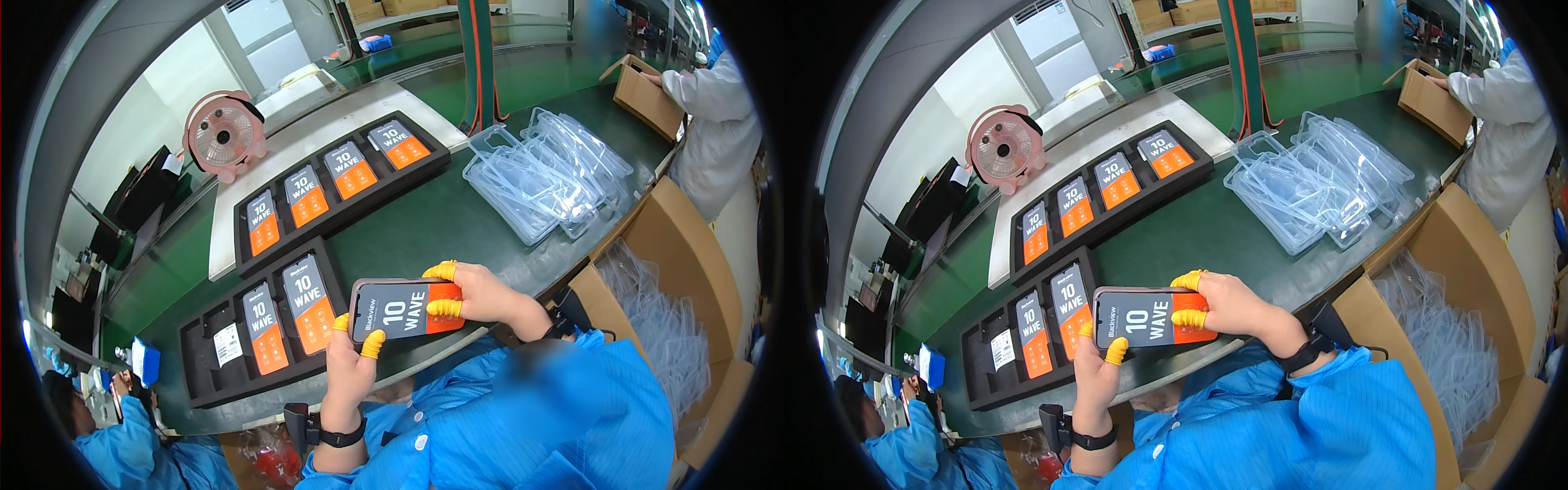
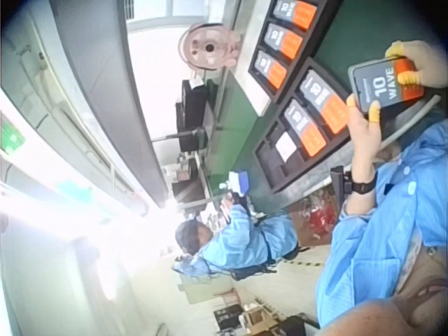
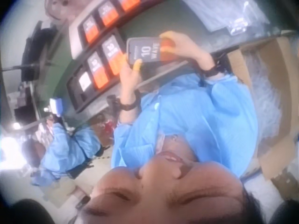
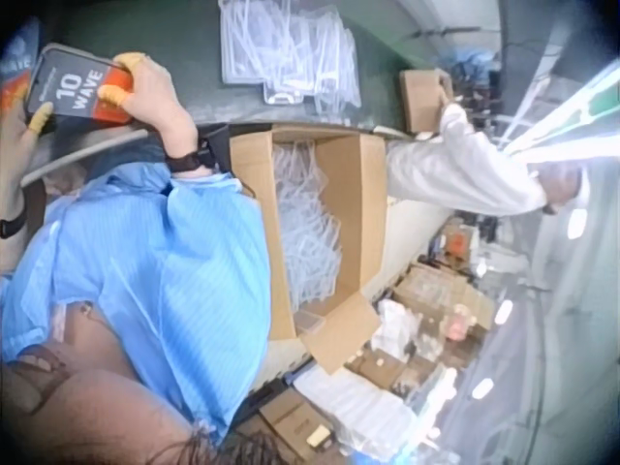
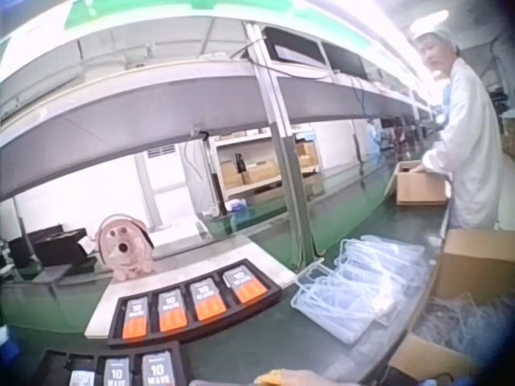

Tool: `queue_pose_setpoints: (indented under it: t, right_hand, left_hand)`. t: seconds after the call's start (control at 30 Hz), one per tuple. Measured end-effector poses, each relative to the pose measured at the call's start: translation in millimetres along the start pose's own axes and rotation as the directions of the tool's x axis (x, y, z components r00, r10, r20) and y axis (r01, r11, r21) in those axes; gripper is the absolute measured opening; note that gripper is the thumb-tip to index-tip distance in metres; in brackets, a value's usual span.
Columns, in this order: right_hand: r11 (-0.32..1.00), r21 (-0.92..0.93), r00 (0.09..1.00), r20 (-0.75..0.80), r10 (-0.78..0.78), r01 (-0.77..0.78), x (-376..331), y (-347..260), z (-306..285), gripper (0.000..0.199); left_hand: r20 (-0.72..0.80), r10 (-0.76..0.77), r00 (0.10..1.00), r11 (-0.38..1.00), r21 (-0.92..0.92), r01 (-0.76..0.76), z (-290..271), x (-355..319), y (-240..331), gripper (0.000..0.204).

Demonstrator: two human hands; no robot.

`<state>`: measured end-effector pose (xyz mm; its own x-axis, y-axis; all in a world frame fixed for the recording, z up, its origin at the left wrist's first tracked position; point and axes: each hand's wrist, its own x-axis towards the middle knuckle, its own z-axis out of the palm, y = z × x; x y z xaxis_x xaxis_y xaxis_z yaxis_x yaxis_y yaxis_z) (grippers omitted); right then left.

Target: The person is assembling protective cases for electronics, placing them in trays and organizing them into larger shipping boxes on a factory line.

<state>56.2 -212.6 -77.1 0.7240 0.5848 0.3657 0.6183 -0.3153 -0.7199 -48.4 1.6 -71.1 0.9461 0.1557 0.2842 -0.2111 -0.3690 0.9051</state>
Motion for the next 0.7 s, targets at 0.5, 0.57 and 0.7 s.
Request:
queue_pose_setpoints:
  t: [0.5, 0.57, 0.7]
  right_hand:
    - [0.595, 0.8, 0.963, -0.094, 0.252, -0.078, -22, 19, 63, 0.026]
    - [0.689, 0.713, 0.938, -0.134, 0.319, -0.132, -26, 20, 61, 0.025]
    - [0.758, 0.63, 0.908, -0.197, 0.369, -0.172, -27, 18, 66, 0.024]
  left_hand:
    - [0.282, -0.149, 0.948, 0.886, -0.387, 0.255, 48, -15, -28, 0.051]
    - [0.234, -0.187, 0.954, 0.967, -0.129, 0.222, 54, -10, -33, 0.041]
    - [-0.011, 0.021, 1.0, 1.0, -0.006, -0.021, 70, -7, -51, 0.026]
